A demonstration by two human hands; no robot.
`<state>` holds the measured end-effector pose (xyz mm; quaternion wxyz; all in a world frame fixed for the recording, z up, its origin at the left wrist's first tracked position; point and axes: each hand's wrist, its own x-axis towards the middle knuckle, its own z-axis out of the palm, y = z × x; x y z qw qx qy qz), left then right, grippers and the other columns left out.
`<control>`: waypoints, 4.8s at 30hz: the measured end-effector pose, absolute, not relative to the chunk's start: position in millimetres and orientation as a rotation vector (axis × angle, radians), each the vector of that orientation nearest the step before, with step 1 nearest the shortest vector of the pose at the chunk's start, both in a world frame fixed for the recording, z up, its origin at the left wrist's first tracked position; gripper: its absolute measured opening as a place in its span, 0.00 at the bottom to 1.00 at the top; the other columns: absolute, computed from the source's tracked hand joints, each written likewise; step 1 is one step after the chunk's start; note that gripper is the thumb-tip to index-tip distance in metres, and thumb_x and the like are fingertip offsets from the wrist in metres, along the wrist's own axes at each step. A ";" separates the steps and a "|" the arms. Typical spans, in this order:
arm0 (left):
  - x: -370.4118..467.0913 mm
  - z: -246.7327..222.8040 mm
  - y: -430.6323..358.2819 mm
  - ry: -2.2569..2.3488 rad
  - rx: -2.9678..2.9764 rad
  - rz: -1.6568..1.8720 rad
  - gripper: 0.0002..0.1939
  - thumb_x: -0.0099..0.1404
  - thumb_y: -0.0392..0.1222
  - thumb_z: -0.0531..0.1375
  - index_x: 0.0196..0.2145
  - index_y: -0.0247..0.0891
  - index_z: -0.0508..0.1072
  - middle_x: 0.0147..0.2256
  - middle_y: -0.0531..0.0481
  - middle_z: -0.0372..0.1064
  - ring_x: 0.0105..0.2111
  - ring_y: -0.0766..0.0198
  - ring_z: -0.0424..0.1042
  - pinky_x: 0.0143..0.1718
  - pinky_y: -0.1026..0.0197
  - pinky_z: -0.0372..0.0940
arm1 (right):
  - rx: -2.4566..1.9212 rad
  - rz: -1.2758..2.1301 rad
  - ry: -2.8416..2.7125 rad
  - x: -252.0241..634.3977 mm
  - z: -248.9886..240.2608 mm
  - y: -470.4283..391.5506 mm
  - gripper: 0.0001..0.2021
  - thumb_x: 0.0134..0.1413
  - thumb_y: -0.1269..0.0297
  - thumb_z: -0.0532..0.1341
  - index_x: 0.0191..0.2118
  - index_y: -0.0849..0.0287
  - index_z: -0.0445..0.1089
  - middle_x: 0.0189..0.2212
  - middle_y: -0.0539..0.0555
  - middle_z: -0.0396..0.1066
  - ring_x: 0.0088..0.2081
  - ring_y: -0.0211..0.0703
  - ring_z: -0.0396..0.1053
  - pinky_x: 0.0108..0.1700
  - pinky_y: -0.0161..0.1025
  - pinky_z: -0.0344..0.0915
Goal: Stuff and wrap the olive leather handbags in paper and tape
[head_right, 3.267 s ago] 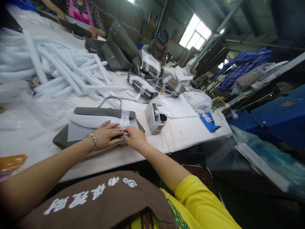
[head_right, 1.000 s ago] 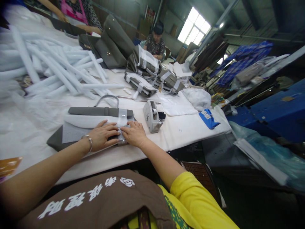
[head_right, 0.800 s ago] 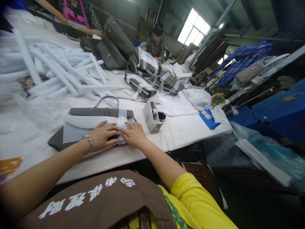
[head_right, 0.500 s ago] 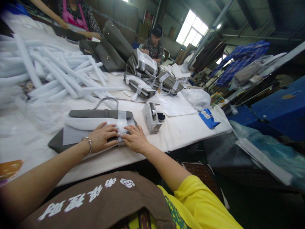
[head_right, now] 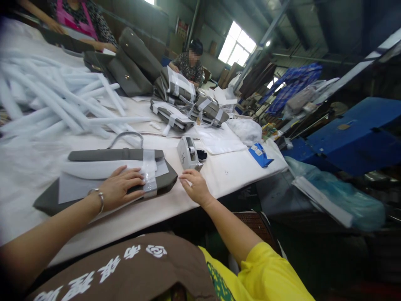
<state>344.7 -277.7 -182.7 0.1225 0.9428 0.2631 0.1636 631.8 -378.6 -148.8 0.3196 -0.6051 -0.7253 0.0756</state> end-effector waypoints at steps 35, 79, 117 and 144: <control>344.9 -188.3 -272.5 0.748 2.726 0.528 0.19 0.61 0.59 0.53 0.40 0.48 0.74 0.46 0.50 0.71 0.57 0.50 0.57 0.60 0.41 0.41 | -2.274 1.214 -0.942 717.1 -87.9 -285.5 0.07 0.43 0.69 0.65 0.26 0.63 0.65 0.19 0.47 0.64 0.16 0.25 0.51 0.15 0.27 0.43; 341.4 -187.9 -279.2 0.771 2.710 0.521 0.21 0.62 0.60 0.49 0.41 0.47 0.72 0.46 0.49 0.69 0.58 0.55 0.55 0.60 0.44 0.37 | -1.617 1.522 -1.055 537.4 -145.6 -333.7 0.10 0.37 0.69 0.66 0.30 0.60 0.67 0.18 0.43 0.63 0.16 0.26 0.54 0.17 0.27 0.45; 342.5 -195.8 -276.8 0.766 2.714 0.573 0.21 0.61 0.60 0.50 0.41 0.47 0.74 0.47 0.50 0.69 0.57 0.56 0.56 0.60 0.46 0.36 | -2.230 1.085 -1.788 540.6 -149.9 -295.5 0.07 0.42 0.66 0.65 0.29 0.60 0.68 0.14 0.45 0.64 0.18 0.35 0.65 0.20 0.28 0.58; 334.5 -162.7 -299.2 0.828 2.856 0.492 0.18 0.62 0.53 0.53 0.47 0.45 0.69 0.49 0.47 0.68 0.55 0.52 0.60 0.57 0.43 0.47 | -1.439 -0.002 -2.450 566.6 -164.6 -398.2 0.23 0.57 0.56 0.55 0.57 0.59 0.61 0.56 0.58 0.62 0.58 0.49 0.57 0.60 0.51 0.50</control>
